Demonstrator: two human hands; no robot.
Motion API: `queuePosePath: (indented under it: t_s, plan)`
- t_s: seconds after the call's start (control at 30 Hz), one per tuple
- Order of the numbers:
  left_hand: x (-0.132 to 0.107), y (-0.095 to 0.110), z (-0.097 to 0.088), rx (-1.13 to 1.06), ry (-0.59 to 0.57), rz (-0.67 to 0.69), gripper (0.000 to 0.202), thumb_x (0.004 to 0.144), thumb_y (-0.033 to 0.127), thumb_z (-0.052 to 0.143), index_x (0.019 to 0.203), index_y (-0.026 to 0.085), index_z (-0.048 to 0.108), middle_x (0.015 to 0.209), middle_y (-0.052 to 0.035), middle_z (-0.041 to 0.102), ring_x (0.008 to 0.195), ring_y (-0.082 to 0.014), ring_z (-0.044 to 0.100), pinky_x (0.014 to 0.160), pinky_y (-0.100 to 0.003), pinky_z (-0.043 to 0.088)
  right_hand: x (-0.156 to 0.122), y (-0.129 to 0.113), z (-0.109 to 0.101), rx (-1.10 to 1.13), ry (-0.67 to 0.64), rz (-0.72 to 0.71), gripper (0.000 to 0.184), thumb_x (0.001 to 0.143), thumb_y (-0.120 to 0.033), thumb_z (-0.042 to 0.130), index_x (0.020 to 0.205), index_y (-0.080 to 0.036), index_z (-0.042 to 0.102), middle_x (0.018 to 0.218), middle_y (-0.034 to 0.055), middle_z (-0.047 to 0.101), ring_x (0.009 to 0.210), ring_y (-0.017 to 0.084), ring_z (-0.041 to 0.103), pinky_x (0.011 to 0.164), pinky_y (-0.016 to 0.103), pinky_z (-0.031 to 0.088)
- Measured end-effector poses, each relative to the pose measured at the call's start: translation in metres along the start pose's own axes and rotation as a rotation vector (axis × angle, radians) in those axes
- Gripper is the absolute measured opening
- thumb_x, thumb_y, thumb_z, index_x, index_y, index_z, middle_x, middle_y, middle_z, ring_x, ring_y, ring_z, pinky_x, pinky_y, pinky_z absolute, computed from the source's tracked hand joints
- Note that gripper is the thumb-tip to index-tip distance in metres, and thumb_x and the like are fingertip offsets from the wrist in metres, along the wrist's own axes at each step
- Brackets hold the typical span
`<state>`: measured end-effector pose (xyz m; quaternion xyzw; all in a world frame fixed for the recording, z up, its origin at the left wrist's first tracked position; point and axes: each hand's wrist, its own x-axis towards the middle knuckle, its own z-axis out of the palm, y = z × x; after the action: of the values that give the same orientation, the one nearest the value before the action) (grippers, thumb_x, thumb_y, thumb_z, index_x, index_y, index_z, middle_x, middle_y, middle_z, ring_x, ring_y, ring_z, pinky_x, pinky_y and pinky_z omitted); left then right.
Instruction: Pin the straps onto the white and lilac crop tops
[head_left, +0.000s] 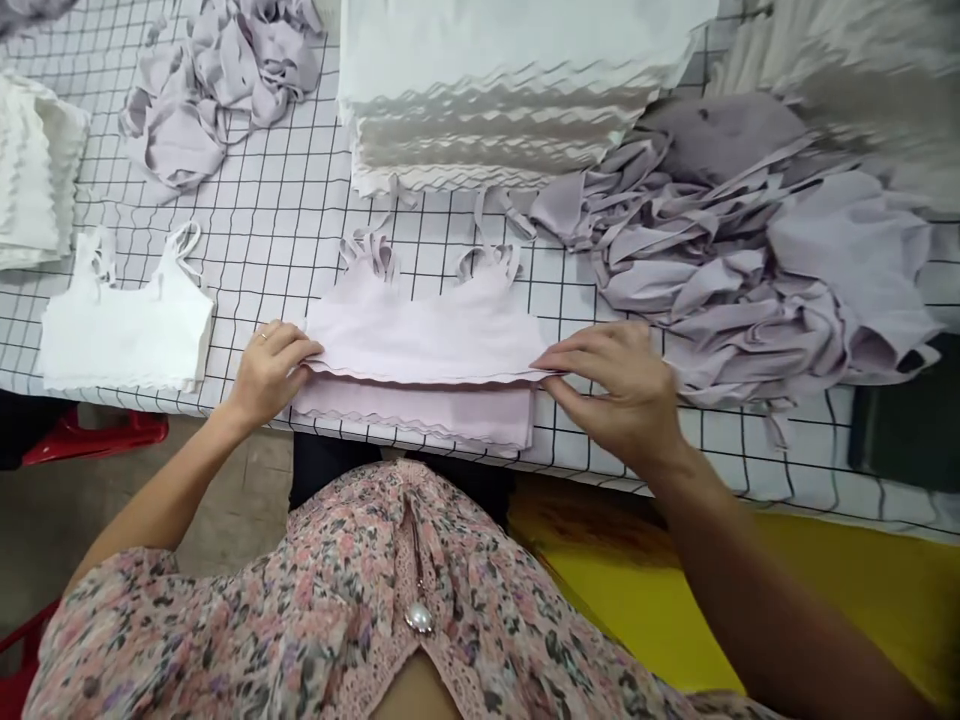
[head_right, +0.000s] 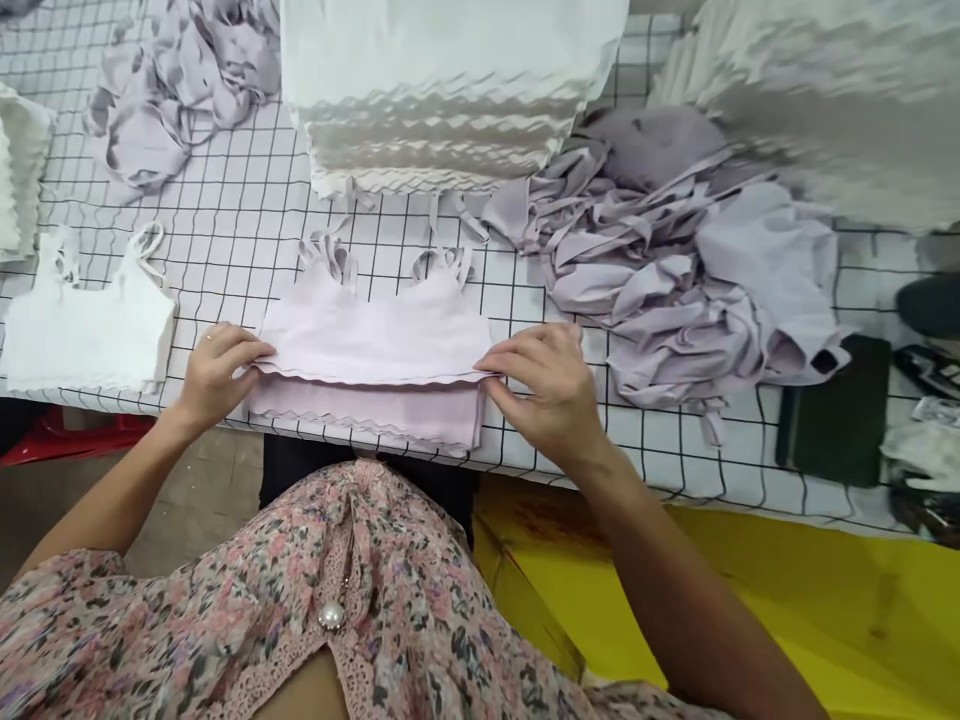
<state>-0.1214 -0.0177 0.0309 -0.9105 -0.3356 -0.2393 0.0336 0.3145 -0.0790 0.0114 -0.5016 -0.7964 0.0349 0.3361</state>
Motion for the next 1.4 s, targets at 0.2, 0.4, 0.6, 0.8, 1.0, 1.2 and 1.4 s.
queuePosePath:
  t_s: [0.2,0.4,0.6,0.8,1.0,1.2,1.4]
  plan:
    - [-0.010,0.010,-0.012,-0.047,0.108,-0.039,0.041,0.094,0.003,0.065,0.123,0.030,0.076,0.097,-0.0029,0.071,0.085,-0.0167,0.064,0.072,-0.030,0.052,-0.021,-0.022,-0.015,-0.022,0.092,0.064,0.015,0.096,-0.020,0.073,0.098,-0.033,0.081,0.089,0.0023,0.079,0.088,0.028,0.072,0.100,0.056,0.056]
    - [-0.048,0.023,-0.002,-0.167,-0.016,-0.165,0.037,0.096,0.006,0.059,0.117,0.029,0.078,0.099,-0.0057,0.072,0.087,-0.0195,0.065,0.077,-0.034,0.055,-0.060,-0.042,0.004,-0.032,-0.010,0.116,0.019,0.098,-0.022,0.068,0.092,-0.033,0.081,0.088,0.0025,0.078,0.092,0.027,0.070,0.113,0.066,0.050]
    - [-0.052,0.035,-0.012,-0.227,-0.249,-0.243,0.048,0.100,0.009,0.053,0.136,0.033,0.073,0.123,-0.0108,0.075,0.116,-0.0271,0.070,0.101,-0.049,0.059,-0.071,-0.047,0.010,-0.088,-0.094,0.052,0.026,0.104,-0.046,0.066,0.116,-0.030,0.082,0.113,0.0089,0.083,0.109,0.033,0.075,0.120,0.068,0.043]
    - [-0.023,0.065,0.022,-0.233,-0.342,-0.251,0.072,0.112,0.030,0.052,0.178,0.030,0.023,0.185,-0.0144,0.028,0.176,-0.0344,0.020,0.141,-0.064,0.022,-0.064,-0.066,0.035,-0.177,-0.404,0.045,0.083,0.112,-0.055,0.037,0.182,-0.018,0.011,0.180,0.0224,0.034,0.169,0.044,0.034,0.132,0.077,0.019]
    - [-0.026,0.062,0.052,-0.197,-0.238,-0.352,0.066,0.108,0.041,0.064,0.169,0.027,0.043,0.183,-0.0148,0.035,0.173,-0.0382,0.027,0.141,-0.067,0.022,-0.058,-0.053,0.045,-0.193,-0.412,-0.015,0.083,0.113,-0.052,0.035,0.182,-0.020,0.002,0.179,0.0238,0.035,0.165,0.047,0.038,0.124,0.082,0.024]
    - [0.040,0.012,0.038,-0.292,0.000,-0.543,0.021,0.106,0.034,0.066,0.117,0.021,0.078,0.117,-0.0091,0.079,0.113,-0.0250,0.072,0.103,-0.043,0.058,0.042,-0.034,0.043,-0.022,-0.082,-0.063,0.041,0.109,-0.039,0.057,0.146,-0.028,0.070,0.139,0.0144,0.076,0.135,0.038,0.065,0.113,0.061,0.048]
    - [0.110,-0.029,0.064,-0.386,-0.161,-0.778,0.024,0.092,0.035,0.082,0.077,0.019,0.073,0.087,-0.0052,0.075,0.080,-0.0189,0.066,0.080,-0.035,0.052,0.172,-0.016,0.107,0.174,-0.266,-0.116,0.037,0.108,-0.031,0.048,0.110,-0.026,0.085,0.108,0.0133,0.075,0.110,0.032,0.062,0.101,0.055,0.051]
